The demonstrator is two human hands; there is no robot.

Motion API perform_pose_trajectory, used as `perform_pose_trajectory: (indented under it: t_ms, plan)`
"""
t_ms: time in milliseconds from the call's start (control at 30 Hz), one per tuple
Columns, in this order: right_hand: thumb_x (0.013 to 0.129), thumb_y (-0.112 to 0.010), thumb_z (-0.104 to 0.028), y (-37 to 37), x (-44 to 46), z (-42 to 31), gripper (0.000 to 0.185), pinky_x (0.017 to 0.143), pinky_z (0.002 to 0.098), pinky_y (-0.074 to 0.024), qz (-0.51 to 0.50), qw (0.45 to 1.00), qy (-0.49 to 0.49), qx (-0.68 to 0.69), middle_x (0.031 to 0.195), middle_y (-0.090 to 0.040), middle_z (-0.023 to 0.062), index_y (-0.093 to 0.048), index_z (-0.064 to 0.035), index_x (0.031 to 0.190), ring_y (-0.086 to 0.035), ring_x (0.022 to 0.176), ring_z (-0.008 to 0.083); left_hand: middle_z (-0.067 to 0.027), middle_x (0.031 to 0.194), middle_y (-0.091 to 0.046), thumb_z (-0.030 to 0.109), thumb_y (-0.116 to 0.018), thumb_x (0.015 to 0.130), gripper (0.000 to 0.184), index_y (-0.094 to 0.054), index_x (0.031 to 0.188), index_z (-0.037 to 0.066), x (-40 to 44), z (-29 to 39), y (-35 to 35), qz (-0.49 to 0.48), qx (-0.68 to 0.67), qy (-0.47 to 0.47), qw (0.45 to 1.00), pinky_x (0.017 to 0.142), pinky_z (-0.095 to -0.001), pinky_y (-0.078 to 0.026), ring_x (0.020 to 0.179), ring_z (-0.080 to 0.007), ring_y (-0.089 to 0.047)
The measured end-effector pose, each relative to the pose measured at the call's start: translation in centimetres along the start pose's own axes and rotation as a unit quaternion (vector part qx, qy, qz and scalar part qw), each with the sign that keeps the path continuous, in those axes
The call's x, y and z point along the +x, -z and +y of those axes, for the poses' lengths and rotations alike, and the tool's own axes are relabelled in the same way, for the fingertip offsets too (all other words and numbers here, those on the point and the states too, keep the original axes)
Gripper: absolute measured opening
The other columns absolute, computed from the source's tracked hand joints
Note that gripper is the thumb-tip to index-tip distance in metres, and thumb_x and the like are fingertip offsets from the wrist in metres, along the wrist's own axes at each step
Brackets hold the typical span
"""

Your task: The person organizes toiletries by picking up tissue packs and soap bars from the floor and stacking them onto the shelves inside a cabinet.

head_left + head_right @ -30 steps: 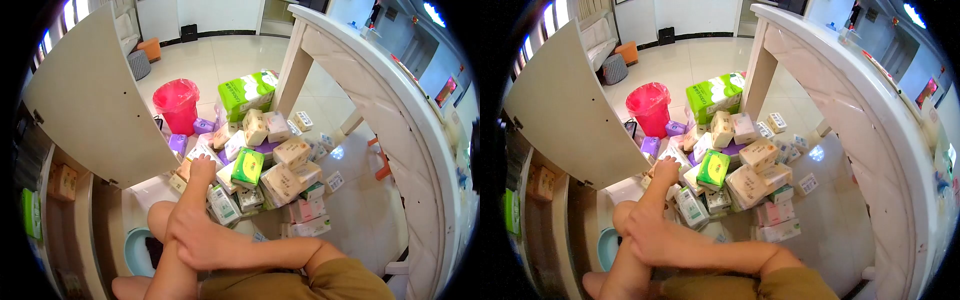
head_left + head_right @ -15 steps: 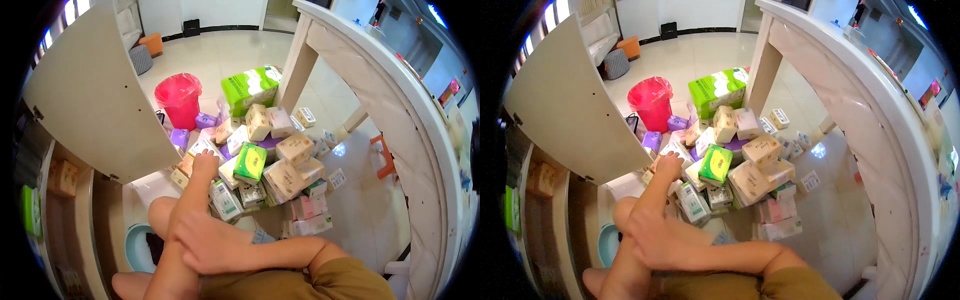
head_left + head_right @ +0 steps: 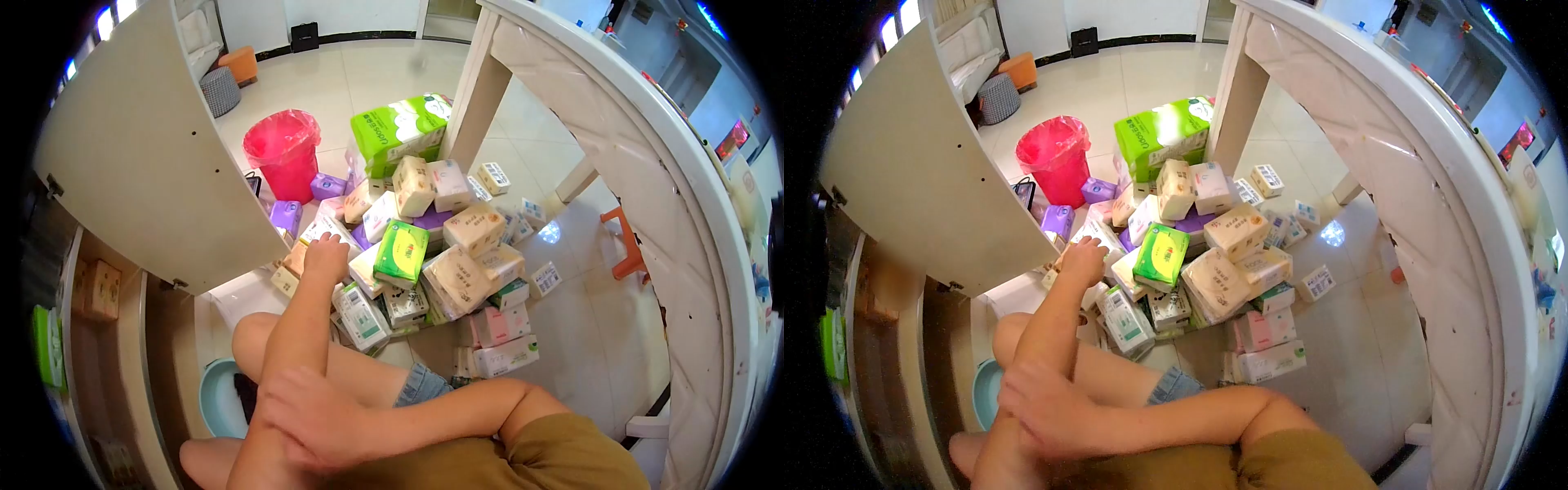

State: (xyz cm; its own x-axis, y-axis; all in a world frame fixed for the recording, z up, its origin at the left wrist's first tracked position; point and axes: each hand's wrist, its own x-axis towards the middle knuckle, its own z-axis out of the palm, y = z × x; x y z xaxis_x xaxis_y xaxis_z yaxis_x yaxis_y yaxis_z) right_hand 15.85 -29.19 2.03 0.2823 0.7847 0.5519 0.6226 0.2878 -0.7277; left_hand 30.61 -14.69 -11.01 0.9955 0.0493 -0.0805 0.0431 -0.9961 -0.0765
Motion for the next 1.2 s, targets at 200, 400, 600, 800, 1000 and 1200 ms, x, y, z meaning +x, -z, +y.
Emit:
perform_pose_trajectory:
  t_ms: [200,400,600,800,1000,1200]
  plan:
    - [0.057,-0.05,-0.006,0.8,0.6,3.2,0.024,0.066,0.0383,-0.0375,0.028,0.999,-0.021,-0.006,0.081,-0.045,0.015,-0.047,-0.0014,0.08,-0.043,0.076,0.0311,-0.0037,0.094,-0.054,0.015,-0.053,0.068,0.018,-0.06,0.084,0.011,0.0,-0.3,-0.6,-0.008,-0.006,0.01,1.0,0.078,-0.0328,-0.04,0.096,-0.0184,-0.047]
    - [0.059,-0.051,-0.007,1.1,0.3,0.2,0.019,0.066,0.0376,-0.0369,0.021,1.0,0.0,-0.001,0.077,-0.043,0.0138,-0.045,-0.0017,0.076,-0.042,0.074,0.0298,-0.0023,0.097,-0.053,0.015,-0.053,0.067,0.022,-0.059,0.089,0.014,0.1,-0.2,-0.4,-0.015,0.001,0.002,1.0,0.078,-0.0326,-0.041,0.098,-0.0184,-0.046]
    - [0.061,-0.049,-0.006,1.1,0.6,2.2,0.017,0.068,0.038,-0.0361,0.004,0.999,-0.024,0.049,0.08,-0.045,0.015,-0.046,-0.0026,0.078,-0.042,0.075,0.031,-0.0028,0.102,-0.052,0.015,-0.052,0.068,0.026,-0.058,0.093,0.014,0.2,-0.3,-0.3,-0.056,-0.006,0.026,0.998,0.08,-0.0316,-0.04,0.1,-0.0188,-0.045]
    - [0.061,-0.049,-0.005,1.6,0.7,2.2,0.017,0.065,0.0374,-0.0362,0.009,0.999,-0.046,-0.005,0.076,-0.044,0.0154,-0.047,-0.0014,0.077,-0.042,0.073,0.0317,-0.0038,0.096,-0.054,0.014,-0.053,0.068,0.02,-0.06,0.087,0.012,0.2,-0.1,-0.8,-0.031,-0.019,0.022,0.999,0.078,-0.0334,-0.04,0.096,-0.0193,-0.047]
    - [0.064,-0.048,-0.004,1.7,1.0,2.1,0.019,0.069,0.0342,-0.0391,-0.031,0.996,-0.022,0.084,0.082,-0.046,0.0142,-0.049,-0.0012,0.083,-0.046,0.076,0.0291,-0.0038,0.095,-0.054,0.014,-0.054,0.068,0.02,-0.06,0.087,0.012,0.3,-0.2,-0.5,-0.047,-0.027,0.023,0.998,0.077,-0.0334,-0.041,0.096,-0.0192,-0.048]
    - [0.068,-0.053,-0.007,5.3,1.3,17.0,0.025,0.07,0.0262,-0.0394,0.206,0.955,-0.212,0.019,0.089,-0.05,0.0062,-0.05,-0.0032,0.093,-0.047,0.08,0.0153,-0.0066,0.094,-0.056,0.015,-0.048,0.072,0.019,-0.06,0.087,0.012,-0.8,0.0,1.4,-0.002,-0.174,0.041,0.984,0.075,-0.0339,-0.043,0.092,-0.0216,-0.051]
